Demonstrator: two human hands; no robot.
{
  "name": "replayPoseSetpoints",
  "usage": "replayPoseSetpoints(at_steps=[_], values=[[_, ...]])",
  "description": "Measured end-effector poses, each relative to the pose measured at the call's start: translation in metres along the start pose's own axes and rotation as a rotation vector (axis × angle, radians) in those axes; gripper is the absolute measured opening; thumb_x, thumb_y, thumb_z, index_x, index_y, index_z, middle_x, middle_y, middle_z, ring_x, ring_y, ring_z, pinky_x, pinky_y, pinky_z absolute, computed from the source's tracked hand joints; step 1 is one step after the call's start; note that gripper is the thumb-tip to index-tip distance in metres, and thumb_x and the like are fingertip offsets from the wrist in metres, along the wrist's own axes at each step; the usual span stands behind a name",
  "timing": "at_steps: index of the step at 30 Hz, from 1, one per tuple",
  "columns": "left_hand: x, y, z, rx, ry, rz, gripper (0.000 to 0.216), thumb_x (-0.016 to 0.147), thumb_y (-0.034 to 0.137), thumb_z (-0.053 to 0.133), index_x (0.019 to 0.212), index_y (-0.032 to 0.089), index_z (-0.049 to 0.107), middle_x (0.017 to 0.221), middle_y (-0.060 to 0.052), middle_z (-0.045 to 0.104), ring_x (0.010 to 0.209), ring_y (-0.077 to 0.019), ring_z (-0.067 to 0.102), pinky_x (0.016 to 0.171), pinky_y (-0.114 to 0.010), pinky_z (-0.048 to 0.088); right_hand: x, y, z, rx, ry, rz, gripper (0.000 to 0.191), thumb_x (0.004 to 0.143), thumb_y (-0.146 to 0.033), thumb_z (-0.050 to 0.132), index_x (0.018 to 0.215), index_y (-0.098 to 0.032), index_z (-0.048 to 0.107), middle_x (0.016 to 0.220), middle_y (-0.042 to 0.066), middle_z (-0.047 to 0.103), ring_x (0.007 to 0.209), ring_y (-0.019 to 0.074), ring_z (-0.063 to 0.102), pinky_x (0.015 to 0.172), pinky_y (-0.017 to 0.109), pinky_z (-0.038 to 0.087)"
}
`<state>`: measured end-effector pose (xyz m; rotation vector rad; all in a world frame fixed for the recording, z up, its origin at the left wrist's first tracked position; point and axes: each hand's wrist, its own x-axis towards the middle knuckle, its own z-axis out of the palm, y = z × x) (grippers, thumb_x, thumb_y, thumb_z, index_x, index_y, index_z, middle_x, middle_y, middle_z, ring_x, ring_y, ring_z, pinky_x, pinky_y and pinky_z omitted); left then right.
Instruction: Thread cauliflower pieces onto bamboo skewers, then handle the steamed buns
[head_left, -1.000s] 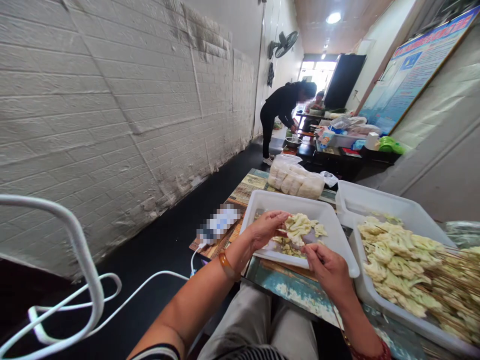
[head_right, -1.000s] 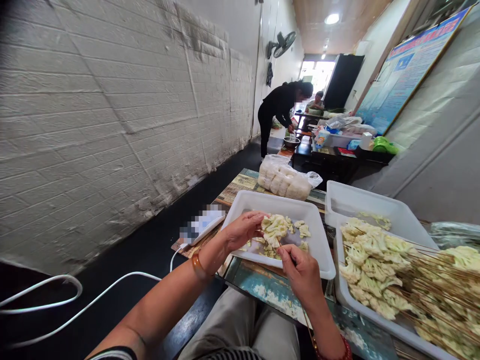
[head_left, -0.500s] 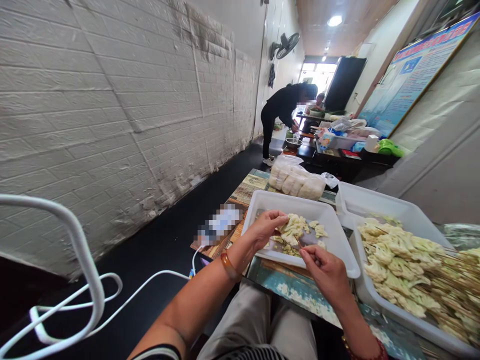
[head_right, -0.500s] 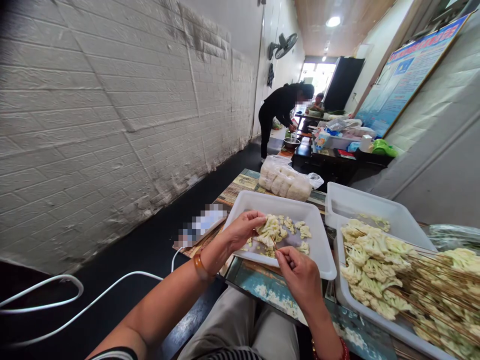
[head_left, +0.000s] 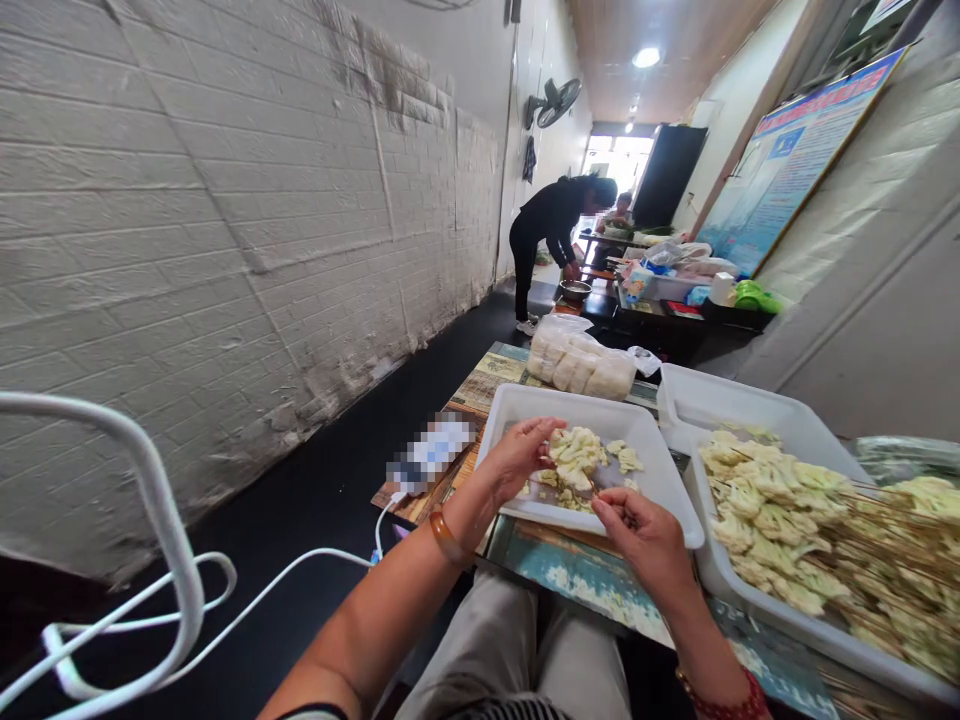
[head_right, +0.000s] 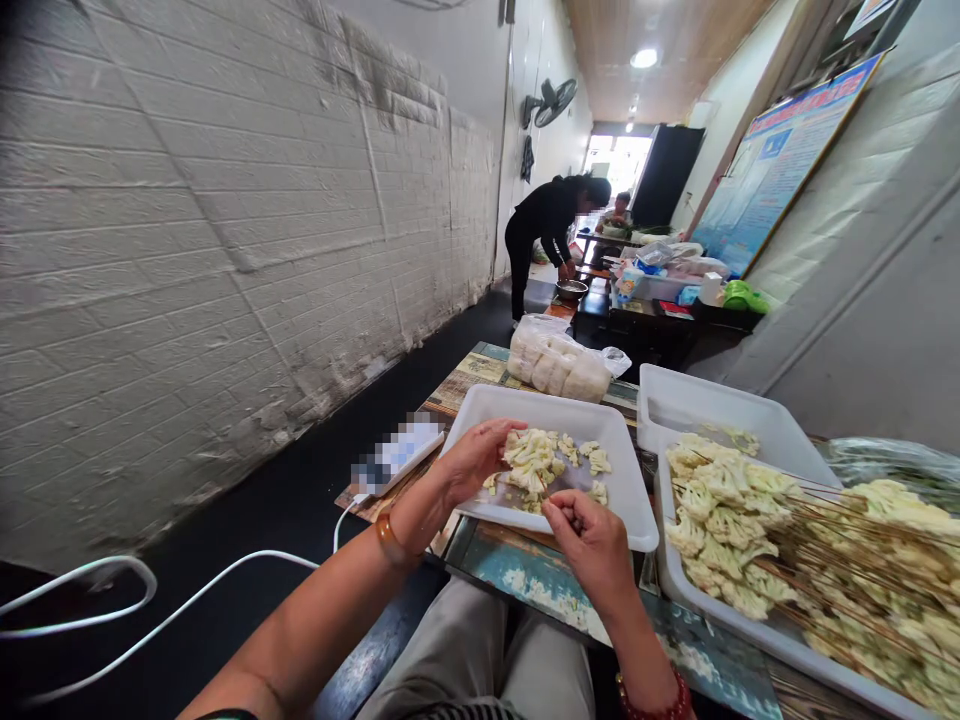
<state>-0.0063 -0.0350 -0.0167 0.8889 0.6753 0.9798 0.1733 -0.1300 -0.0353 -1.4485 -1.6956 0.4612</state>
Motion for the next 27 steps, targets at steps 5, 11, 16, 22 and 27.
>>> replayPoseSetpoints(at_steps=[5, 11, 16, 22, 27], values=[[0.004, 0.002, -0.003, -0.128, 0.08, -0.011, 0.043, 0.072, 0.05, 0.073, 0.094, 0.014, 0.065, 0.082, -0.004, 0.063, 0.067, -0.0114, 0.059, 0.063, -0.024, 0.046, 0.001, 0.005, -0.002, 0.142, -0.018, 0.112, 0.036, 0.084, -0.052, 0.055, 0.08, -0.018, 0.068, 0.054, -0.001, 0.057, 0.05, 0.0136, 0.052, 0.05, 0.024, 0.041], [0.004, 0.002, -0.002, -0.108, 0.069, 0.0, 0.038, 0.076, 0.048, 0.069, 0.092, 0.013, 0.065, 0.081, -0.005, 0.063, 0.067, -0.0121, 0.061, 0.065, -0.025, 0.047, 0.002, 0.01, -0.002, 0.285, -0.032, 0.166, 0.042, 0.085, -0.056, 0.053, 0.083, -0.017, 0.068, 0.05, -0.002, 0.054, 0.045, 0.0128, 0.048, 0.047, 0.024, 0.04], [0.002, 0.002, 0.001, -0.03, 0.042, 0.026, 0.037, 0.071, 0.044, 0.075, 0.091, 0.014, 0.07, 0.09, -0.006, 0.064, 0.074, -0.0121, 0.059, 0.068, -0.025, 0.045, 0.0, 0.011, -0.003, 0.293, -0.032, 0.147, 0.042, 0.086, -0.055, 0.053, 0.087, -0.017, 0.069, 0.05, -0.002, 0.053, 0.048, 0.014, 0.05, 0.047, 0.025, 0.039], [0.0, 0.001, 0.003, -0.061, -0.036, 0.022, 0.04, 0.07, 0.049, 0.073, 0.092, 0.015, 0.072, 0.094, -0.007, 0.063, 0.075, -0.012, 0.055, 0.07, -0.026, 0.044, 0.0, 0.014, -0.003, 0.278, -0.047, 0.163, 0.043, 0.087, -0.057, 0.05, 0.087, -0.018, 0.069, 0.048, -0.004, 0.05, 0.046, 0.0135, 0.049, 0.047, 0.025, 0.038], [-0.001, 0.003, 0.003, -0.066, -0.059, 0.02, 0.046, 0.07, 0.057, 0.071, 0.09, 0.015, 0.072, 0.092, -0.007, 0.063, 0.077, -0.0133, 0.054, 0.07, -0.026, 0.044, 0.0, 0.012, -0.002, 0.237, -0.046, 0.151, 0.043, 0.088, -0.057, 0.049, 0.086, -0.019, 0.069, 0.048, -0.004, 0.05, 0.046, 0.0137, 0.049, 0.049, 0.025, 0.038]])
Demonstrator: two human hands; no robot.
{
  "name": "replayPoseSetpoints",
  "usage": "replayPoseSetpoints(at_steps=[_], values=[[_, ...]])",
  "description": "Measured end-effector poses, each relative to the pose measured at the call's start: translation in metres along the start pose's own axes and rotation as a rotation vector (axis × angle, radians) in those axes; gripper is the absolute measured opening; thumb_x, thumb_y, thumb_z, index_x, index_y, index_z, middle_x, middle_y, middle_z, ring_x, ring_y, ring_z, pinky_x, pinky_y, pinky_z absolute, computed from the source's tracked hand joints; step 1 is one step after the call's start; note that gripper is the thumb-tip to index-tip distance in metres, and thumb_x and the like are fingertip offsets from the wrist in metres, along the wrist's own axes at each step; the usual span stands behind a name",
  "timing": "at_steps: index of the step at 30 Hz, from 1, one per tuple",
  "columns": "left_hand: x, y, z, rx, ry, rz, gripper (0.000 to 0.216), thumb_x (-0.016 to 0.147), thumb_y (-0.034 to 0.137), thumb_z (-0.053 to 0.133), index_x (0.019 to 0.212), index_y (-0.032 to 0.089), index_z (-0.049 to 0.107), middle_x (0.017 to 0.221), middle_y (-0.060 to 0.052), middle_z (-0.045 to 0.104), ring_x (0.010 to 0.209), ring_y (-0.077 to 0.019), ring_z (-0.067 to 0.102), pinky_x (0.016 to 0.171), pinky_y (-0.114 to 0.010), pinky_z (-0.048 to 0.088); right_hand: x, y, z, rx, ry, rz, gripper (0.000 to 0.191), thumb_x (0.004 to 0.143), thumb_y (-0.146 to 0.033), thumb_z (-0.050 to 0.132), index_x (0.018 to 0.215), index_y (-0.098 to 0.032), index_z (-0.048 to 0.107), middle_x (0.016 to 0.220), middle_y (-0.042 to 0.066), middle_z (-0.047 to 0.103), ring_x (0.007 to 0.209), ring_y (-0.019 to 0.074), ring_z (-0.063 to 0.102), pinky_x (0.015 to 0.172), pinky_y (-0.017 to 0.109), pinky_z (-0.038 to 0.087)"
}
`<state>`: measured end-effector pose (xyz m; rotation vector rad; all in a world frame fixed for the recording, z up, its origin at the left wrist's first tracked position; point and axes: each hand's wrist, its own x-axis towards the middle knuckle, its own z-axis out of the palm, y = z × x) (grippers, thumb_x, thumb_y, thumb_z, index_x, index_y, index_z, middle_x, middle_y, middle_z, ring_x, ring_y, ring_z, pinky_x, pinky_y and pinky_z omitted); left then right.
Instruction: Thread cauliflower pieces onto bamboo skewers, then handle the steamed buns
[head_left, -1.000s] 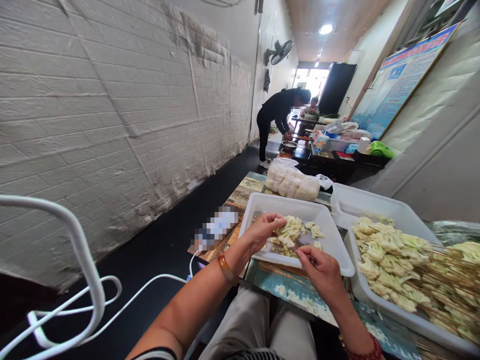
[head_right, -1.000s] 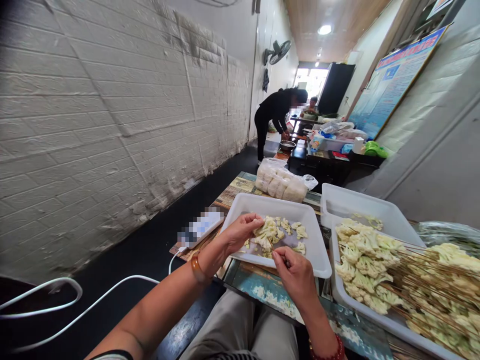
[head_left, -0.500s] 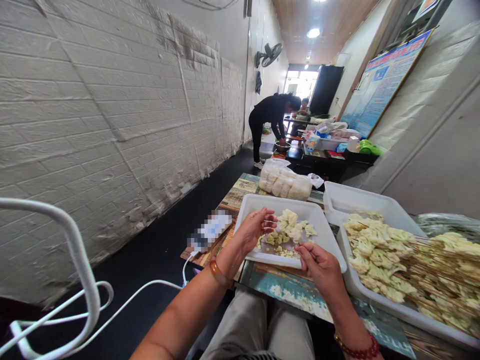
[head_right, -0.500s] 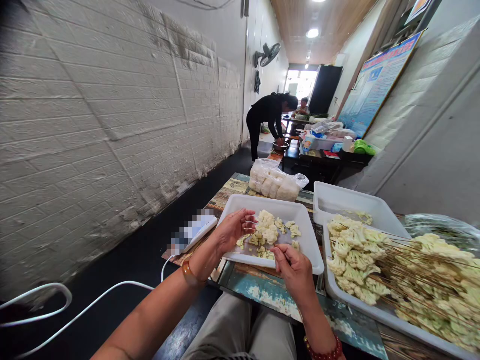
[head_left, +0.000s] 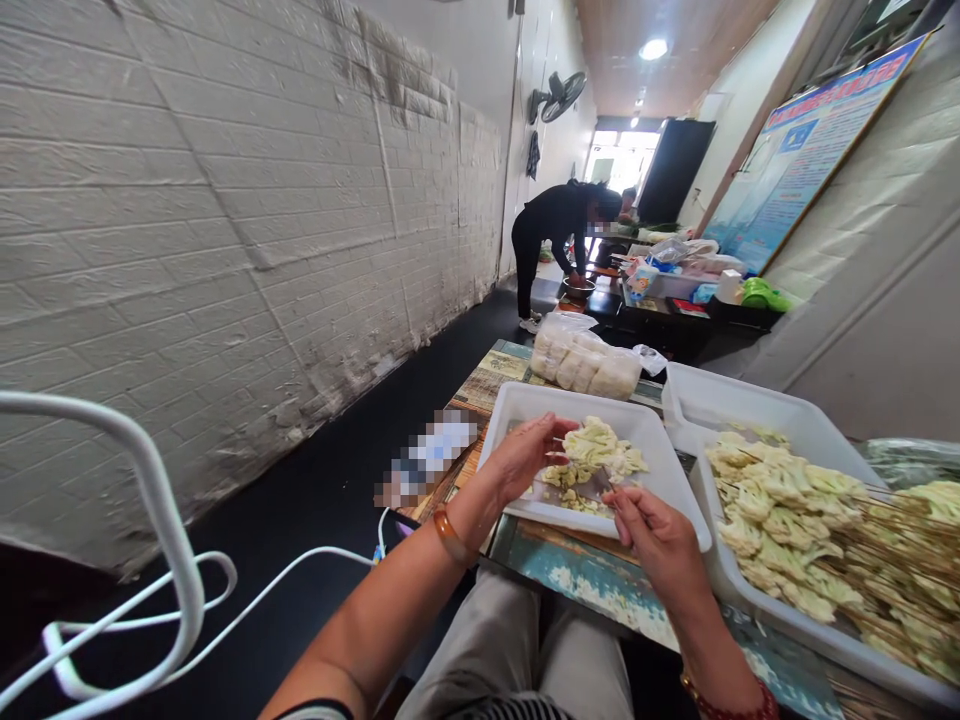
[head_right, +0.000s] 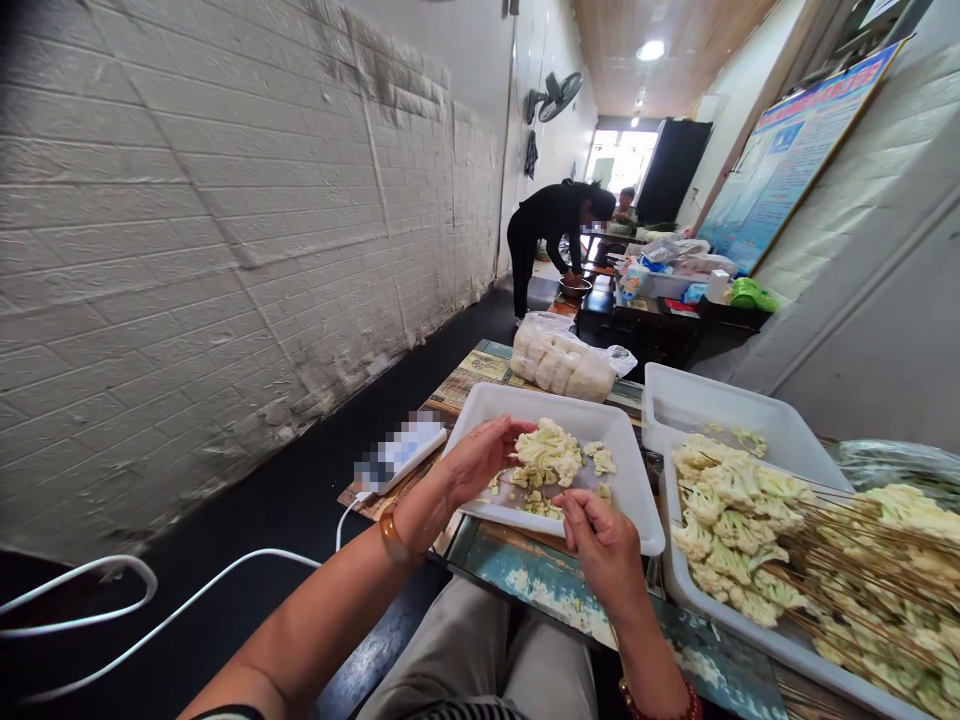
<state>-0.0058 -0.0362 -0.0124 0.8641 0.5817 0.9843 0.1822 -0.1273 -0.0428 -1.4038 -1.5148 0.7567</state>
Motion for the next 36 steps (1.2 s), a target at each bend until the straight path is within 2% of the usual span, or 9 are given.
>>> replayPoseSetpoints(at_steps=[5, 9, 15, 28, 33, 36], values=[[-0.001, -0.002, 0.004, -0.012, -0.018, -0.011, 0.051, 0.067, 0.061, 0.07, 0.089, 0.015, 0.071, 0.089, -0.007, 0.064, 0.076, -0.014, 0.055, 0.068, -0.026, 0.043, 0.0, -0.006, 0.003, -0.012, 0.042, -0.019, 0.045, 0.085, -0.06, 0.051, 0.082, -0.019, 0.07, 0.046, -0.002, 0.051, 0.044, 0.014, 0.049, 0.045, 0.025, 0.038], [-0.002, -0.008, 0.016, 0.017, -0.021, 0.006, 0.046, 0.063, 0.054, 0.077, 0.082, 0.014, 0.066, 0.08, -0.003, 0.061, 0.074, -0.0135, 0.056, 0.068, -0.027, 0.045, 0.0, -0.009, 0.004, -0.028, 0.055, -0.05, 0.047, 0.085, -0.061, 0.05, 0.081, -0.02, 0.07, 0.045, -0.002, 0.052, 0.043, 0.0142, 0.049, 0.045, 0.025, 0.039], [0.002, -0.015, 0.031, -0.028, 0.105, 0.03, 0.045, 0.055, 0.05, 0.082, 0.072, 0.014, 0.06, 0.074, -0.001, 0.057, 0.067, -0.0118, 0.054, 0.061, -0.026, 0.047, 0.0, -0.007, 0.004, -0.082, 0.019, -0.032, 0.043, 0.089, -0.057, 0.046, 0.085, -0.019, 0.068, 0.049, -0.003, 0.052, 0.046, 0.0137, 0.05, 0.048, 0.025, 0.039], [0.009, -0.025, 0.033, -0.03, 0.118, 0.066, 0.041, 0.051, 0.044, 0.086, 0.069, 0.013, 0.067, 0.066, -0.001, 0.06, 0.06, -0.0089, 0.051, 0.058, -0.022, 0.037, 0.0, -0.002, 0.005, -0.137, 0.068, -0.075, 0.039, 0.092, -0.049, 0.044, 0.069, -0.021, 0.059, 0.048, -0.004, 0.05, 0.048, 0.0135, 0.05, 0.054, 0.025, 0.041], [0.007, -0.029, 0.034, -0.027, 0.11, 0.07, 0.04, 0.054, 0.045, 0.084, 0.072, 0.013, 0.069, 0.063, 0.0, 0.058, 0.06, -0.0093, 0.051, 0.059, -0.023, 0.037, -0.001, -0.006, 0.004, -0.146, 0.094, -0.077, 0.035, 0.092, -0.046, 0.046, 0.07, -0.021, 0.06, 0.048, -0.004, 0.049, 0.048, 0.0127, 0.049, 0.053, 0.025, 0.039], [0.007, -0.024, 0.036, -0.026, 0.076, 0.073, 0.04, 0.054, 0.045, 0.084, 0.07, 0.012, 0.067, 0.063, 0.001, 0.058, 0.058, -0.008, 0.05, 0.058, -0.022, 0.036, 0.001, -0.005, 0.002, -0.088, 0.057, -0.071, 0.035, 0.091, -0.047, 0.048, 0.071, -0.021, 0.061, 0.048, -0.004, 0.05, 0.048, 0.0122, 0.049, 0.053, 0.024, 0.04]])
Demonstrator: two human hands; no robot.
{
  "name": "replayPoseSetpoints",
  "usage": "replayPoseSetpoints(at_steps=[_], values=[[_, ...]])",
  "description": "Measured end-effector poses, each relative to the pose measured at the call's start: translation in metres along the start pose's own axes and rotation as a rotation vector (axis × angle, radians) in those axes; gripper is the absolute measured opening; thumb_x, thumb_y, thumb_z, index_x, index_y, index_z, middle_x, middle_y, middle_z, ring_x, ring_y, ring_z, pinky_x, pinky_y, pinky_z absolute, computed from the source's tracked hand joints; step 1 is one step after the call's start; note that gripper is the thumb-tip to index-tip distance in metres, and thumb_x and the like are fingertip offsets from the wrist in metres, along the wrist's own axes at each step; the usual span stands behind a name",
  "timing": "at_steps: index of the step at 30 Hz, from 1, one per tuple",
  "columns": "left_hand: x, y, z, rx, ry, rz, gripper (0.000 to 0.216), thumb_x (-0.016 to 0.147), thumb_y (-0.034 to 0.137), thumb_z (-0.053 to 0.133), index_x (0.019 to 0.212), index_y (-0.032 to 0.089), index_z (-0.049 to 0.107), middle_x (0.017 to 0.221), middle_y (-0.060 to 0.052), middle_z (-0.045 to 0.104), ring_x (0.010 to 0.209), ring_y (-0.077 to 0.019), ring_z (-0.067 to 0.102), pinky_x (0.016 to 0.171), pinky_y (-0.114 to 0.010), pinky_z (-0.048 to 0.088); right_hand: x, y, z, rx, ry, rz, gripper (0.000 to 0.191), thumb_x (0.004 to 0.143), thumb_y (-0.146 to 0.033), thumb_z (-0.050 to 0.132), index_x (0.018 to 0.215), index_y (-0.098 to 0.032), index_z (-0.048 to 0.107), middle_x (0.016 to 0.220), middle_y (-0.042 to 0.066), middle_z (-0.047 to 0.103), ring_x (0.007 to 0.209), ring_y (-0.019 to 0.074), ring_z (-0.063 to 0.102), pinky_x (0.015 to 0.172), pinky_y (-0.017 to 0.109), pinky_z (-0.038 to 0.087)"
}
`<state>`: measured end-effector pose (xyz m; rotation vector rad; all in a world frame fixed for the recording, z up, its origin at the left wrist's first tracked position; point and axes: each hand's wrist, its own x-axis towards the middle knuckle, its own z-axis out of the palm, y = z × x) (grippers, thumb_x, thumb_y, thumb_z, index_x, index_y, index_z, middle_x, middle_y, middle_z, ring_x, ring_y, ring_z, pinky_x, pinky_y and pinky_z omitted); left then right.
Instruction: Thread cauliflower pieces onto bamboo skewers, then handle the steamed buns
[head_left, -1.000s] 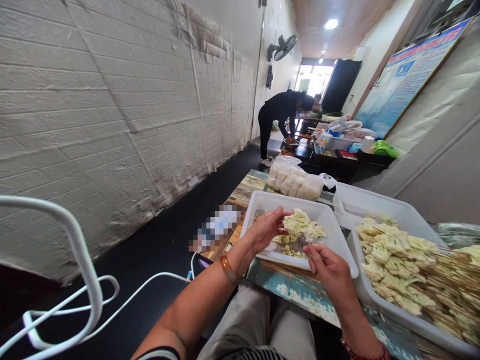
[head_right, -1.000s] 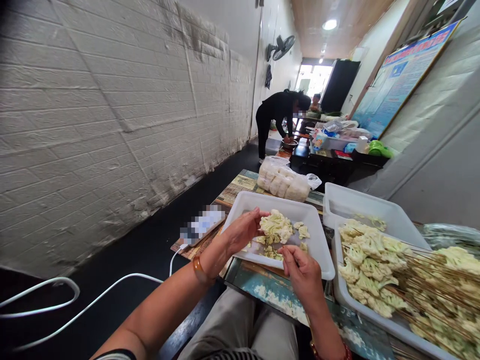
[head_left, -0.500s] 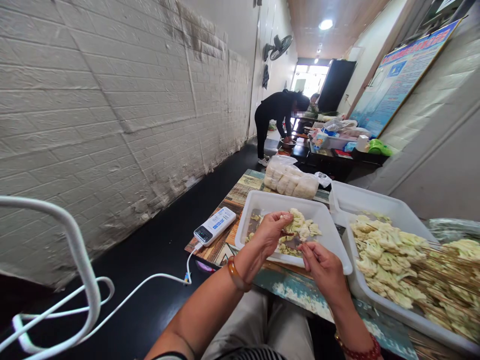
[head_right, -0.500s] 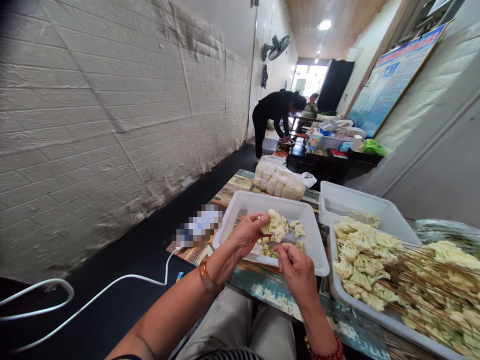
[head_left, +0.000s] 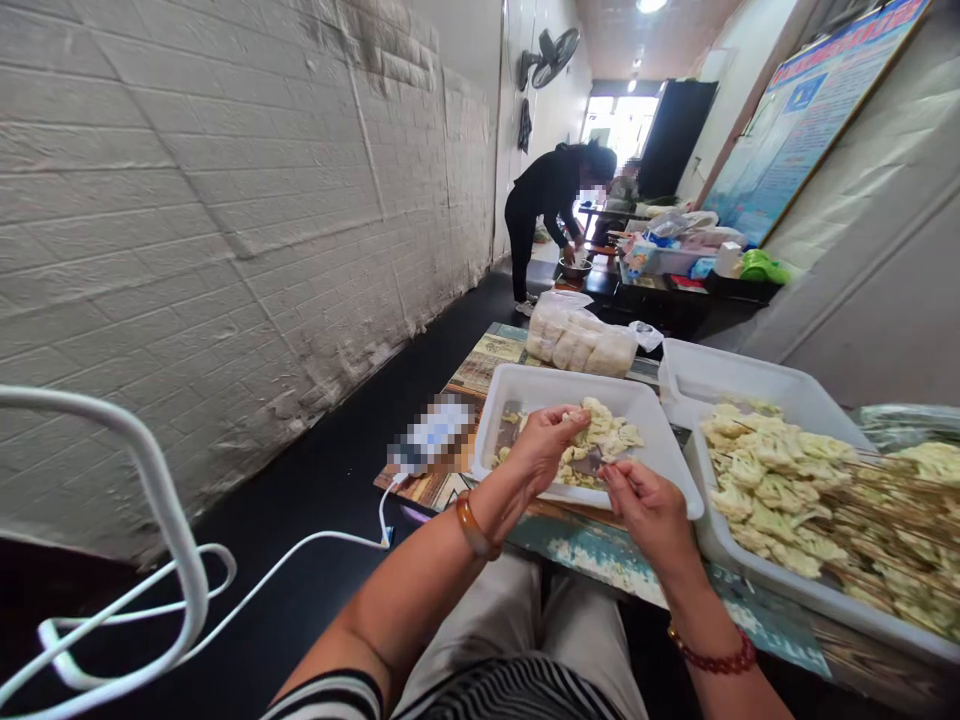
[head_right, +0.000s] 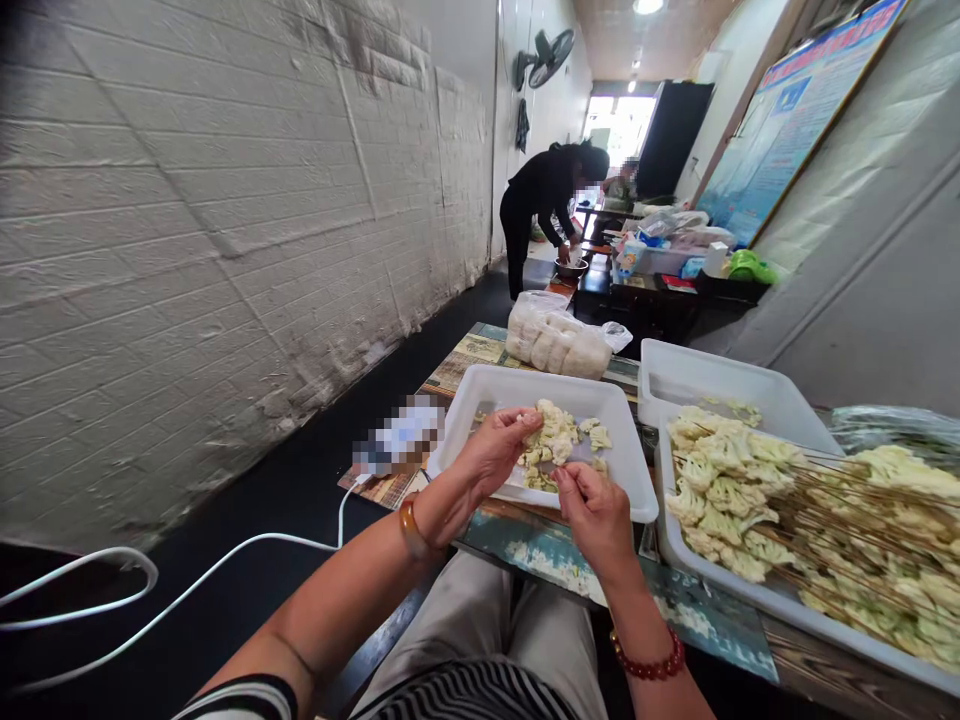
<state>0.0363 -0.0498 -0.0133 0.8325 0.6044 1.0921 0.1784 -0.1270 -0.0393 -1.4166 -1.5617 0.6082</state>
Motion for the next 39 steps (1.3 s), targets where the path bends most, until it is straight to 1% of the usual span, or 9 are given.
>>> replayPoseSetpoints(at_steps=[4, 7, 10, 13, 15, 18, 20, 30, 39], values=[[0.007, 0.018, -0.005, 0.062, -0.067, -0.055, 0.044, 0.054, 0.046, 0.085, 0.078, 0.012, 0.069, 0.07, -0.001, 0.062, 0.061, -0.0078, 0.054, 0.063, -0.022, 0.04, 0.001, 0.006, -0.005, 0.163, 0.032, 0.109, 0.037, 0.088, -0.053, 0.051, 0.082, -0.019, 0.064, 0.049, -0.005, 0.048, 0.043, 0.0107, 0.043, 0.044, 0.023, 0.034], [0.016, 0.032, -0.02, 0.152, -0.015, -0.051, 0.052, 0.059, 0.051, 0.081, 0.095, 0.015, 0.068, 0.086, -0.005, 0.067, 0.071, -0.0113, 0.06, 0.067, -0.025, 0.042, 0.003, 0.011, -0.011, 0.254, 0.108, 0.151, 0.037, 0.086, -0.054, 0.054, 0.085, -0.019, 0.063, 0.052, -0.005, 0.048, 0.044, 0.0095, 0.04, 0.042, 0.022, 0.031], [0.026, 0.039, -0.039, 0.341, 0.029, -0.003, 0.049, 0.068, 0.052, 0.074, 0.1, 0.016, 0.066, 0.091, -0.007, 0.068, 0.073, -0.0122, 0.062, 0.068, -0.025, 0.041, 0.007, 0.016, -0.017, 0.266, 0.149, 0.149, 0.035, 0.086, -0.052, 0.057, 0.082, -0.018, 0.063, 0.053, -0.005, 0.047, 0.046, 0.0091, 0.039, 0.043, 0.022, 0.029], [0.04, 0.037, -0.052, 0.662, -0.046, 0.021, 0.038, 0.079, 0.044, 0.063, 0.102, 0.013, 0.065, 0.088, -0.008, 0.069, 0.072, -0.0126, 0.062, 0.067, -0.025, 0.042, 0.011, 0.021, -0.018, 0.281, 0.166, 0.148, 0.034, 0.085, -0.051, 0.058, 0.082, -0.018, 0.063, 0.053, -0.005, 0.047, 0.046, 0.0093, 0.039, 0.043, 0.022, 0.03], [0.051, 0.035, -0.055, 1.028, -0.129, 0.058, 0.032, 0.084, 0.034, 0.055, 0.103, 0.012, 0.066, 0.086, -0.008, 0.07, 0.071, -0.0134, 0.062, 0.066, -0.025, 0.043, 0.012, 0.023, -0.018, 0.282, 0.153, 0.147, 0.034, 0.085, -0.051, 0.058, 0.081, -0.018, 0.063, 0.053, -0.005, 0.048, 0.047, 0.0095, 0.041, 0.044, 0.022, 0.031], [0.066, 0.033, -0.055, 1.532, -0.236, 0.113, 0.026, 0.081, 0.024, 0.055, 0.099, 0.013, 0.07, 0.084, -0.008, 0.071, 0.072, -0.0163, 0.062, 0.066, -0.026, 0.043, 0.011, 0.025, -0.019, 0.252, 0.138, 0.158, 0.034, 0.086, -0.051, 0.057, 0.081, -0.018, 0.063, 0.054, -0.004, 0.049, 0.047, 0.0097, 0.042, 0.044, 0.022, 0.032], [0.072, 0.033, -0.056, 1.677, -0.278, 0.112, 0.023, 0.075, 0.018, 0.059, 0.093, 0.015, 0.073, 0.084, -0.008, 0.071, 0.075, -0.0191, 0.062, 0.067, -0.027, 0.043, 0.01, 0.025, -0.021, 0.237, 0.136, 0.156, 0.033, 0.087, -0.05, 0.056, 0.083, -0.018, 0.064, 0.054, -0.004, 0.049, 0.047, 0.01, 0.043, 0.045, 0.022, 0.034], [0.081, 0.028, -0.075, 1.967, -0.393, 0.055, 0.031, 0.062, 0.001, 0.054, 0.082, 0.014, 0.074, 0.091, -0.012, 0.069, 0.08, -0.0218, 0.062, 0.07, -0.028, 0.043, 0.011, 0.027, -0.025, 0.161, 0.071, 0.142, 0.036, 0.087, -0.053, 0.053, 0.077, -0.02, 0.063, 0.054, -0.003, 0.053, 0.047, 0.0108, 0.045, 0.047, 0.022, 0.036], [0.088, 0.023, -0.092, 1.88, -0.307, 0.049, 0.024, 0.057, 0.002, 0.056, 0.075, 0.012, 0.067, 0.09, -0.01, 0.065, 0.083, -0.0211, 0.061, 0.077, -0.03, 0.045, 0.01, 0.019, -0.025, 0.131, 0.06, 0.095, 0.037, 0.089, -0.051, 0.049, 0.075, -0.019, 0.062, 0.054, -0.003, 0.052, 0.047, 0.0103, 0.046, 0.046, 0.022, 0.036]])
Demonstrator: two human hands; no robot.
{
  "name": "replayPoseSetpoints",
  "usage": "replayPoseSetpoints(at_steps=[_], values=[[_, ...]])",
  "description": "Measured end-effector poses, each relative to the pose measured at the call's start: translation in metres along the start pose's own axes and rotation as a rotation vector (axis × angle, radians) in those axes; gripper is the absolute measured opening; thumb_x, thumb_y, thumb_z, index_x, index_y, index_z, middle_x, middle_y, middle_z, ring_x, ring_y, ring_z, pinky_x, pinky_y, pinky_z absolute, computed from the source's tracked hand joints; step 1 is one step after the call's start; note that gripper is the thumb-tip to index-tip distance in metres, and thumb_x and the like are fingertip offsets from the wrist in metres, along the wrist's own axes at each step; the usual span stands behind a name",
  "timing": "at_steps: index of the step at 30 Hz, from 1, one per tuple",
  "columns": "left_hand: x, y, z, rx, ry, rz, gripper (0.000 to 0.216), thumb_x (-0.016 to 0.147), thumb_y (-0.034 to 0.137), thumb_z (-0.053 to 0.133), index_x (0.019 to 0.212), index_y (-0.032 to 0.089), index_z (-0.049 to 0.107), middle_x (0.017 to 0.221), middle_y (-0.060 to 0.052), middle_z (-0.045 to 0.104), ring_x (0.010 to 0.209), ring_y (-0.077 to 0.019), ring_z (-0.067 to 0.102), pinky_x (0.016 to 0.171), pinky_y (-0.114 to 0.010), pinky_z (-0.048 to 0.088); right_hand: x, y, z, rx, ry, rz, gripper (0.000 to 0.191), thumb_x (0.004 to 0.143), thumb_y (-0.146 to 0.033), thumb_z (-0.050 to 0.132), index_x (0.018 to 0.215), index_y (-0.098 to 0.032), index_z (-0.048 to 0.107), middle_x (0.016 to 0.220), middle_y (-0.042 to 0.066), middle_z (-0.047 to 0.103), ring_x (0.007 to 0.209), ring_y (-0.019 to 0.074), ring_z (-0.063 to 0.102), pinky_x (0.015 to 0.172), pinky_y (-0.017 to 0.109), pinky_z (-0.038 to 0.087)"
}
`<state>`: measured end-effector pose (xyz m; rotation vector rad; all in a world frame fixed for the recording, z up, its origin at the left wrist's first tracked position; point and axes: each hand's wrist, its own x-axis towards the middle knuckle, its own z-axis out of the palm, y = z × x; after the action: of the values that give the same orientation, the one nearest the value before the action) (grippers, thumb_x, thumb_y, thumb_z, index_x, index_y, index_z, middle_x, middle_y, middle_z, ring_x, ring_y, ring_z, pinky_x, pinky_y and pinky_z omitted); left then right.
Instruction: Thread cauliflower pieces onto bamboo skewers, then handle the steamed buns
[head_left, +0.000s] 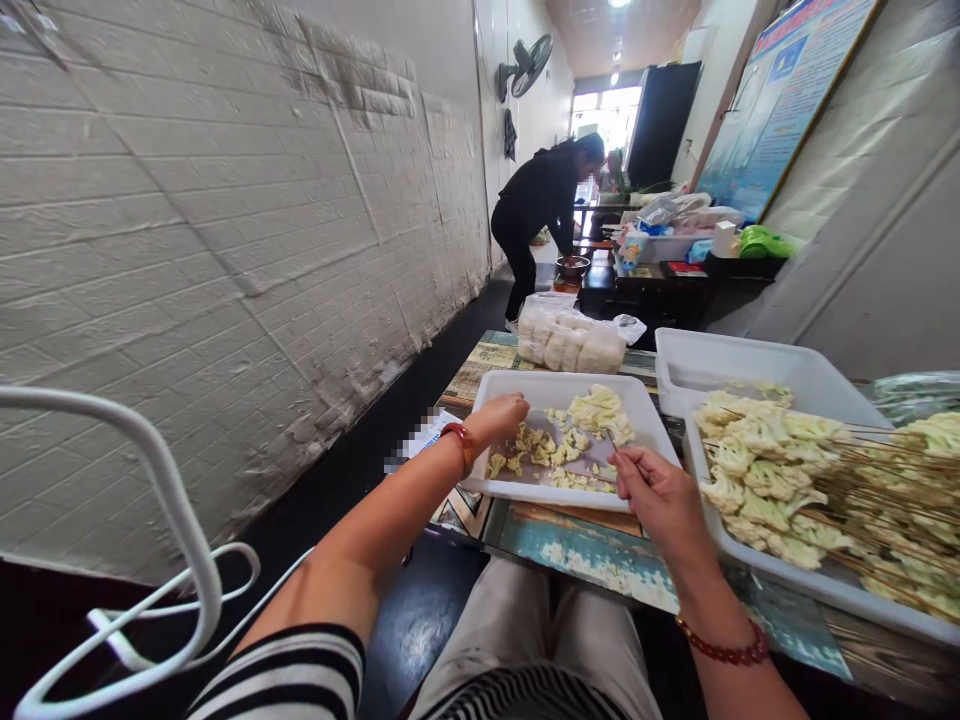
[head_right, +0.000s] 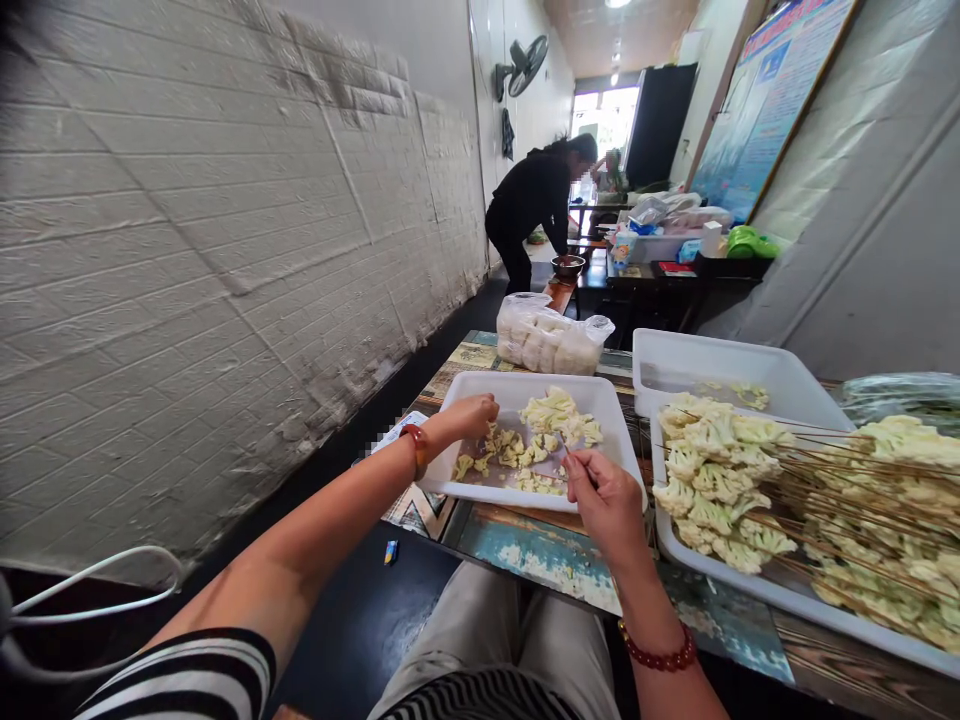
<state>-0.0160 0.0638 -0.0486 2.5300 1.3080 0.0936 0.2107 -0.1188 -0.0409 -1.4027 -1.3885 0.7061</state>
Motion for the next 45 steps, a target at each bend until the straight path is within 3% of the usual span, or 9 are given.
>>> replayPoseSetpoints(at_steps=[4, 9, 12, 15, 20, 25, 34, 41, 45], values=[[-0.006, 0.004, -0.005, -0.2, 0.053, -0.02, 0.018, 0.062, 0.008, 0.06, 0.078, 0.014, 0.064, 0.079, -0.005, 0.064, 0.081, -0.0198, 0.062, 0.073, -0.029, 0.047, 0.001, 0.001, 0.001, 0.003, 0.002, 0.004, 0.037, 0.088, -0.052, 0.051, 0.076, -0.019, 0.063, 0.054, -0.003, 0.052, 0.047, 0.0107, 0.045, 0.046, 0.022, 0.035], [-0.035, 0.035, -0.019, -0.637, 0.08, 0.066, 0.024, 0.083, 0.023, 0.05, 0.105, 0.014, 0.057, 0.088, -0.005, 0.062, 0.078, -0.0149, 0.068, 0.069, -0.027, 0.05, 0.0, 0.006, 0.0, 0.061, -0.02, 0.02, 0.038, 0.087, -0.054, 0.052, 0.077, -0.02, 0.064, 0.053, -0.003, 0.051, 0.048, 0.0119, 0.046, 0.046, 0.023, 0.036], [-0.055, 0.056, -0.025, -1.322, 0.123, 0.081, 0.037, 0.072, 0.028, 0.07, 0.105, 0.016, 0.06, 0.093, -0.004, 0.061, 0.081, -0.0172, 0.068, 0.076, -0.032, 0.05, -0.002, 0.007, -0.001, 0.113, -0.05, 0.049, 0.036, 0.086, -0.054, 0.054, 0.081, -0.02, 0.064, 0.053, -0.003, 0.051, 0.047, 0.0118, 0.045, 0.045, 0.023, 0.036], [-0.068, 0.068, -0.023, -1.597, 0.208, 0.021, 0.046, 0.059, 0.026, 0.082, 0.102, 0.015, 0.067, 0.089, -0.003, 0.064, 0.075, -0.0127, 0.065, 0.081, -0.03, 0.046, -0.007, 0.005, -0.003, 0.127, -0.088, 0.042, 0.035, 0.087, -0.053, 0.054, 0.085, -0.02, 0.066, 0.052, -0.004, 0.051, 0.045, 0.0109, 0.044, 0.044, 0.022, 0.036], [-0.072, 0.073, -0.012, -1.609, 0.331, -0.023, 0.042, 0.058, 0.017, 0.079, 0.099, 0.017, 0.072, 0.078, 0.0, 0.064, 0.066, -0.0074, 0.053, 0.067, -0.023, 0.039, -0.011, -0.003, -0.004, 0.006, -0.176, 0.003, 0.037, 0.087, -0.053, 0.053, 0.08, -0.02, 0.067, 0.05, -0.003, 0.052, 0.044, 0.0114, 0.046, 0.044, 0.022, 0.036], [-0.075, 0.076, -0.011, -1.657, 0.307, 0.001, 0.041, 0.057, 0.02, 0.08, 0.097, 0.017, 0.072, 0.079, -0.001, 0.066, 0.07, -0.0092, 0.055, 0.063, -0.021, 0.038, -0.01, -0.009, -0.003, -0.154, -0.219, -0.079, 0.036, 0.089, -0.051, 0.05, 0.077, -0.02, 0.066, 0.05, -0.003, 0.054, 0.048, 0.0126, 0.051, 0.05, 0.023, 0.041], [-0.08, 0.078, -0.01, -1.663, 0.285, -0.029, 0.048, 0.06, 0.025, 0.081, 0.105, 0.017, 0.069, 0.07, 0.0, 0.064, 0.063, -0.0077, 0.054, 0.063, -0.021, 0.039, -0.01, -0.014, -0.002, -0.188, -0.256, -0.112, 0.037, 0.091, -0.05, 0.047, 0.078, -0.021, 0.066, 0.051, -0.003, 0.054, 0.05, 0.0137, 0.053, 0.054, 0.024, 0.043], [-0.082, 0.077, -0.009, -1.63, 0.365, 0.06, 0.037, 0.071, 0.034, 0.075, 0.105, 0.02, 0.072, 0.108, -0.007, 0.067, 0.084, -0.0128, 0.057, 0.076, -0.025, 0.042, -0.009, -0.017, 0.0, -0.201, -0.252, -0.114, 0.038, 0.09, -0.051, 0.047, 0.077, -0.021, 0.066, 0.05, -0.003, 0.053, 0.049, 0.0137, 0.053, 0.052, 0.024, 0.043], [-0.083, 0.077, -0.01, -1.722, 0.407, 0.03, 0.047, 0.067, 0.03, 0.079, 0.112, 0.021, 0.069, 0.095, -0.004, 0.067, 0.078, -0.0112, 0.057, 0.074, -0.026, 0.043, -0.01, -0.016, -0.001, -0.21, -0.26, -0.109, 0.038, 0.09, -0.05, 0.047, 0.078, -0.021, 0.066, 0.051, -0.003, 0.053, 0.049, 0.0136, 0.052, 0.052, 0.024, 0.042]])
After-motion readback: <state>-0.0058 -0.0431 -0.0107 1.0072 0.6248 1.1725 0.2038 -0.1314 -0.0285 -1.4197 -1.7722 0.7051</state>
